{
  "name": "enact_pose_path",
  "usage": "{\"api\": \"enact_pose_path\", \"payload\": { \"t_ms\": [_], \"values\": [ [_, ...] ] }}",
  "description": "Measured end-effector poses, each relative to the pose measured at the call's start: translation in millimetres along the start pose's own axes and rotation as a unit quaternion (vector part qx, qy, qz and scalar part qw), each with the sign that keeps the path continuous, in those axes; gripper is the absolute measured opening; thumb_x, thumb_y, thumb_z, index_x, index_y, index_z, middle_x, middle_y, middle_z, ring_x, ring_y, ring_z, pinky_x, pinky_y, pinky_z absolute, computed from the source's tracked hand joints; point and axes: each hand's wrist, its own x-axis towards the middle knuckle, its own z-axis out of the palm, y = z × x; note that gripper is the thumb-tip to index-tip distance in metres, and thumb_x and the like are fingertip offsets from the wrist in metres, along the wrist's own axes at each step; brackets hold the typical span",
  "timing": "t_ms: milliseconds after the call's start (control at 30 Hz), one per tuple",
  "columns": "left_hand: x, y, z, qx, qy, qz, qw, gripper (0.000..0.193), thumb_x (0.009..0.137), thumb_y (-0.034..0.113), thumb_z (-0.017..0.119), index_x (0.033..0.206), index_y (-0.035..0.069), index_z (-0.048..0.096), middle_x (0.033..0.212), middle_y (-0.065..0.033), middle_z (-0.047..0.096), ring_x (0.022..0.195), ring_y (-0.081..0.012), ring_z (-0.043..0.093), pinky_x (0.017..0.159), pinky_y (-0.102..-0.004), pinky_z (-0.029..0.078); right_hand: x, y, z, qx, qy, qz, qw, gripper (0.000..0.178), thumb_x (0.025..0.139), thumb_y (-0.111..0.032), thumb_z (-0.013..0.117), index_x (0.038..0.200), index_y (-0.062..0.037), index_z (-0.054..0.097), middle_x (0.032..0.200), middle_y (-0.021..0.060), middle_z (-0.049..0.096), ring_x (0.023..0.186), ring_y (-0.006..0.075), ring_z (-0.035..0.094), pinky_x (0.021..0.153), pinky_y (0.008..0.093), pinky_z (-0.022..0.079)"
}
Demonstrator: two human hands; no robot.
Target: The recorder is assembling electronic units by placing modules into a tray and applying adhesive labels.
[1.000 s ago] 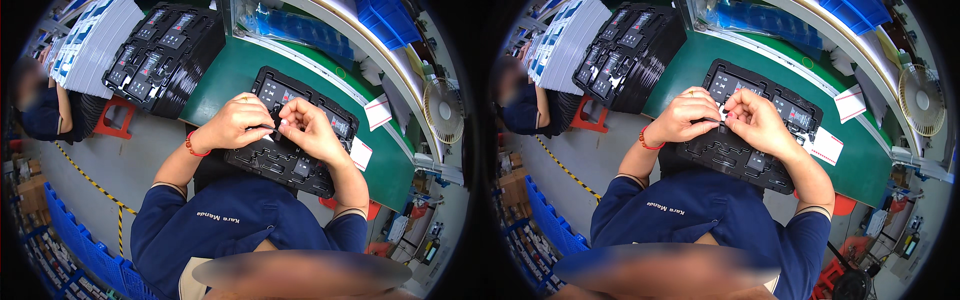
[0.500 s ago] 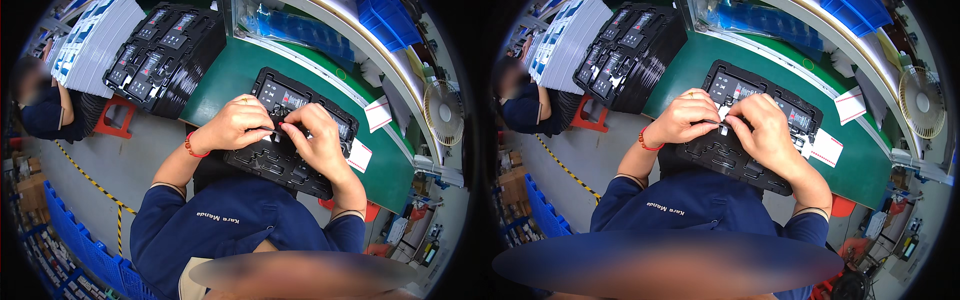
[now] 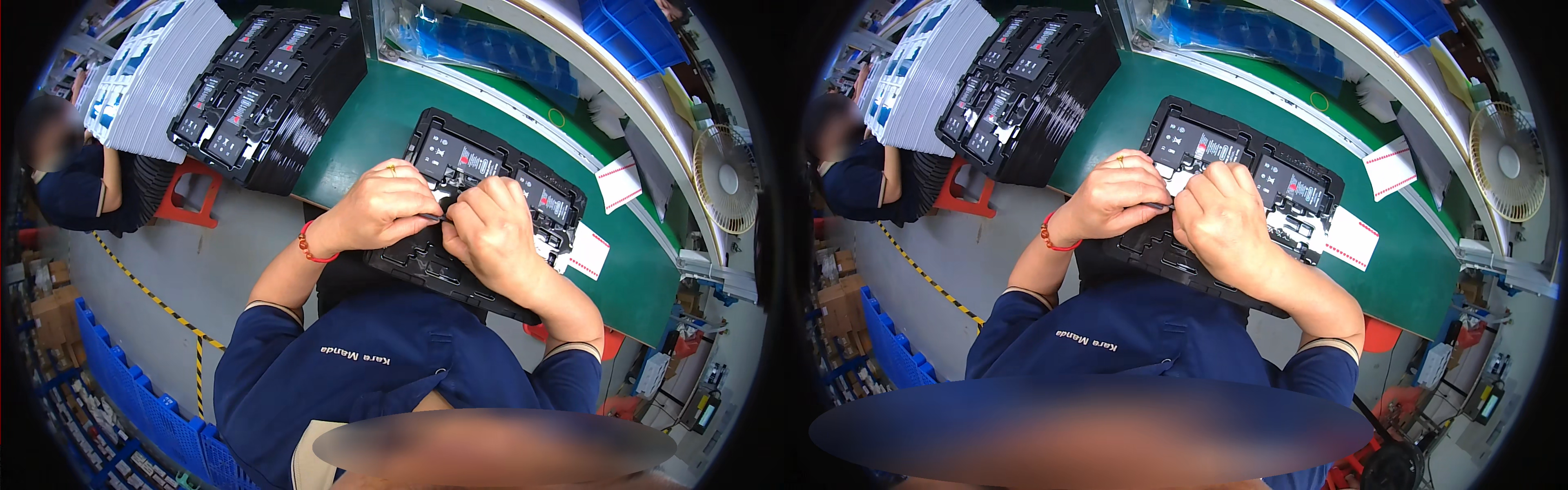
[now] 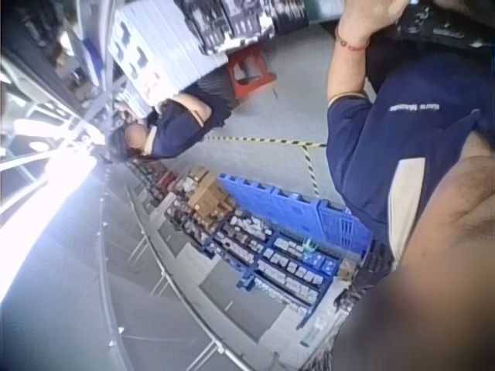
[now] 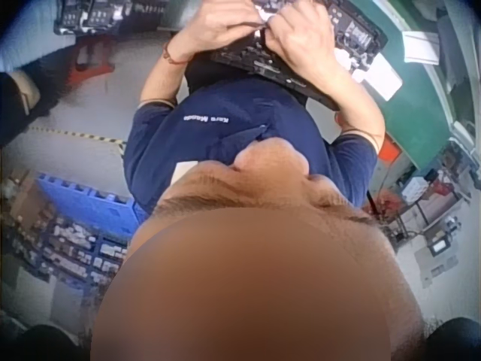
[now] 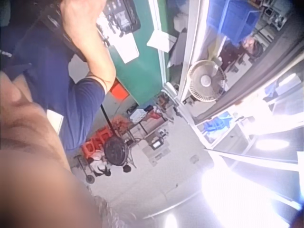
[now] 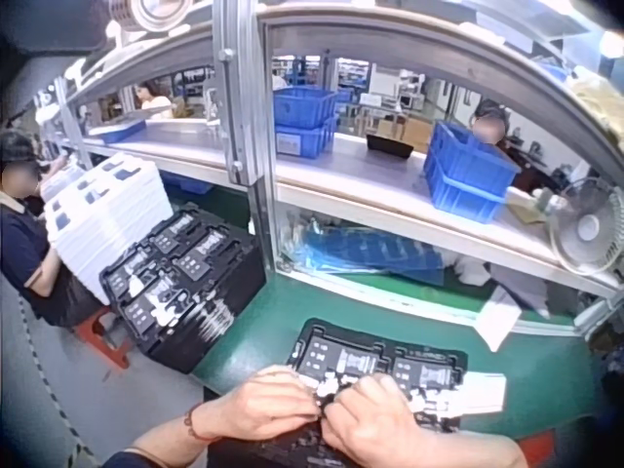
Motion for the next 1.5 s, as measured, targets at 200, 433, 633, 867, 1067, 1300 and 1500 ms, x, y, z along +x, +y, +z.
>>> {"api": "enact_pose_path", "payload": {
  "t_ms": [200,433,633,867,1067,1300,1500],
  "values": [
    [-26.7,17.2,-9.0,0.072,-0.037,0.008,0.997,0.026,0.075,0.024,0.08,0.092,0.008,0.07,0.1,-0.0044,0.069,0.097,-0.0241,0.065,0.094,-0.0422,0.048,-16.5,7.1,-41.7,0.093,-0.001,0.093,0.991,0.05,0.063,-0.025,0.087,0.105,-0.0055,0.067,0.096,0.0082,0.066,0.092,0.0285,0.058,0.083,0.039,0.041],
    [-38.0,32.5,-6.5,0.159,0.013,-0.06,0.985,0.048,0.078,0.041,0.079,0.104,0.002,0.071,0.118,-0.0156,0.066,0.112,-0.0346,0.061,0.099,-0.0483,0.045,-97.2,46.7,-40.5,0.1,0.234,0.369,0.894,0.029,0.076,-0.011,0.081,0.099,0.0001,0.068,0.092,0.0091,0.068,0.081,0.0197,0.058,0.077,0.0316,0.047],
    [-52.3,25.4,12.6,0.032,0.145,-0.308,0.94,0.043,0.086,0.015,0.072,0.123,-0.006,0.064,0.124,-0.021,0.064,0.115,-0.0333,0.06,0.101,-0.0402,0.045,-138.2,74.2,-8.4,0.012,0.23,0.462,0.856,0.046,0.085,-0.017,0.077,0.125,0.0011,0.063,0.107,0.0118,0.065,0.077,0.0154,0.052,0.075,0.0296,0.046],
    [-47.9,42.3,19.2,0.079,0.128,-0.327,0.933,0.038,0.093,0.011,0.064,0.126,-0.008,0.061,0.133,-0.0271,0.058,0.124,-0.036,0.059,0.105,-0.0405,0.044,-136.1,73.9,10.0,0.093,0.274,0.461,0.839,0.043,0.089,-0.016,0.071,0.126,0.003,0.062,0.108,0.0128,0.065,0.073,0.0127,0.05,0.066,0.0273,0.045],
    [-40.8,55.0,13.6,0.018,0.168,-0.326,0.93,0.042,0.091,0.008,0.065,0.129,-0.009,0.058,0.136,-0.0271,0.056,0.133,-0.0348,0.051,0.111,-0.0395,0.039,-142.9,84.4,24.7,0.164,0.305,0.443,0.827,0.043,0.09,-0.014,0.069,0.129,0.0017,0.061,0.113,0.0108,0.063,0.077,0.0118,0.051,0.069,0.026,0.046],
    [-14.1,53.6,11.4,-0.496,0.253,-0.409,0.723,0.047,0.095,0.006,0.063,0.137,-0.004,0.043,0.122,-0.0147,0.064,0.103,-0.0181,0.067,0.089,-0.0314,0.056,-156.1,87.7,32.1,0.207,0.346,0.416,0.815,0.038,0.096,-0.008,0.062,0.133,0.0005,0.058,0.115,0.0071,0.058,0.091,0.0115,0.053,0.076,0.0246,0.048],
    [-8.5,34.3,10.3,-0.542,0.171,-0.414,0.711,0.058,0.087,-0.002,0.062,0.142,-0.004,0.045,0.127,-0.0156,0.064,0.103,-0.02,0.069,0.092,-0.0327,0.055,-165.7,97.8,33.5,0.319,0.355,0.412,0.776,0.039,0.104,-0.021,0.049,0.133,0.0031,0.057,0.12,0.0096,0.061,0.1,0.014,0.054,0.091,0.0281,0.043]
  ]
}}
